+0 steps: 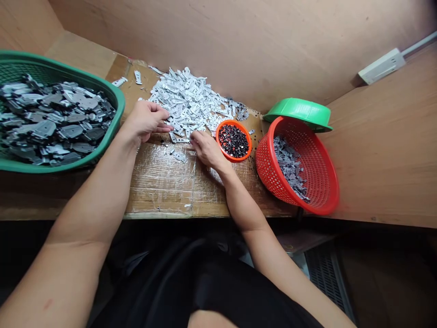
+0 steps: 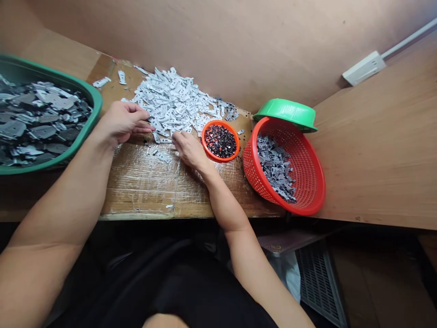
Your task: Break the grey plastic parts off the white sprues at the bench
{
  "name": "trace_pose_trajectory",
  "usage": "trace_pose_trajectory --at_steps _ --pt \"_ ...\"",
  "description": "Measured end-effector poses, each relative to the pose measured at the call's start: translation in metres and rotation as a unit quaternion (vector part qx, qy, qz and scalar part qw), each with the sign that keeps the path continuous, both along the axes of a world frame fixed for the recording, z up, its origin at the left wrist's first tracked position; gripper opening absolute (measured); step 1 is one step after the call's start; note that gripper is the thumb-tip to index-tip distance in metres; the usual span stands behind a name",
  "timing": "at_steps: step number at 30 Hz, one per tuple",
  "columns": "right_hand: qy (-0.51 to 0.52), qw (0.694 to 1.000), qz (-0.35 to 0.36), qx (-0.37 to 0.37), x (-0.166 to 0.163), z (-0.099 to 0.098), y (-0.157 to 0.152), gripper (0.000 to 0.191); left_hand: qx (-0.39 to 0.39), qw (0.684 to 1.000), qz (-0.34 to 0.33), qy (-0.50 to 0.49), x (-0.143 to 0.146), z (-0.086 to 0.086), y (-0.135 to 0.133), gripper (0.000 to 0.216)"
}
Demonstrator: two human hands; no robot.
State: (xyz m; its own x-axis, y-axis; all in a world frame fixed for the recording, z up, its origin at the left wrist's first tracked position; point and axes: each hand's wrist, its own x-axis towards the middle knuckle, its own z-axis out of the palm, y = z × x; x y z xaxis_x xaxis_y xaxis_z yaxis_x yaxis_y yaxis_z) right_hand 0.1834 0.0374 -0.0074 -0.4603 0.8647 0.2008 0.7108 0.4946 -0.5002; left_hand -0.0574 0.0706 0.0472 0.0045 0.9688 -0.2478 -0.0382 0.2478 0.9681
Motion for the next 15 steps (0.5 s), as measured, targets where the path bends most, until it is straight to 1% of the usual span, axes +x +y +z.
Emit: trace_pose_trajectory --at_steps 2,3,5,7,9,11,13,15 --pt "0.11 0.992 -0.041 -0.053 0.006 0.002 -0.001 0.013 -0.002 1.0 -0.004 0.003 0.002 -0.001 0.0 0.022" --pt "0.171 0.979 -0.061 -0.096 0.009 0.003 -0.002 0.013 -0.005 1.0 -0.004 0.005 0.004 -0.002 0.001 0.022" --pt "0.287 0.934 -0.089 -0.193 0.016 0.006 -0.003 0.019 -0.015 1.0 0.001 0.009 0.007 -0.005 0.003 0.022" --pt "0.376 0.882 -0.095 -0.266 0.019 0.01 -0.005 0.028 -0.021 1.0 0.001 0.009 0.01 -0.01 0.005 0.022" --pt "0.433 0.845 -0.094 -0.299 0.021 0.015 -0.008 0.031 -0.02 1.0 -0.007 0.004 0.013 -0.016 0.007 0.022" --pt "0.467 0.821 -0.102 -0.313 0.02 0.021 -0.011 0.028 -0.017 1.0 -0.013 -0.002 0.017 -0.021 0.007 0.023" --pt "0.484 0.804 -0.122 -0.324 0.017 0.026 -0.013 0.027 -0.017 1.0 -0.015 -0.003 0.021 -0.025 0.006 0.025" --pt "0.494 0.794 -0.14 -0.326 0.012 0.029 -0.014 0.028 -0.019 1.0 -0.017 -0.004 0.026 -0.026 0.004 0.025"
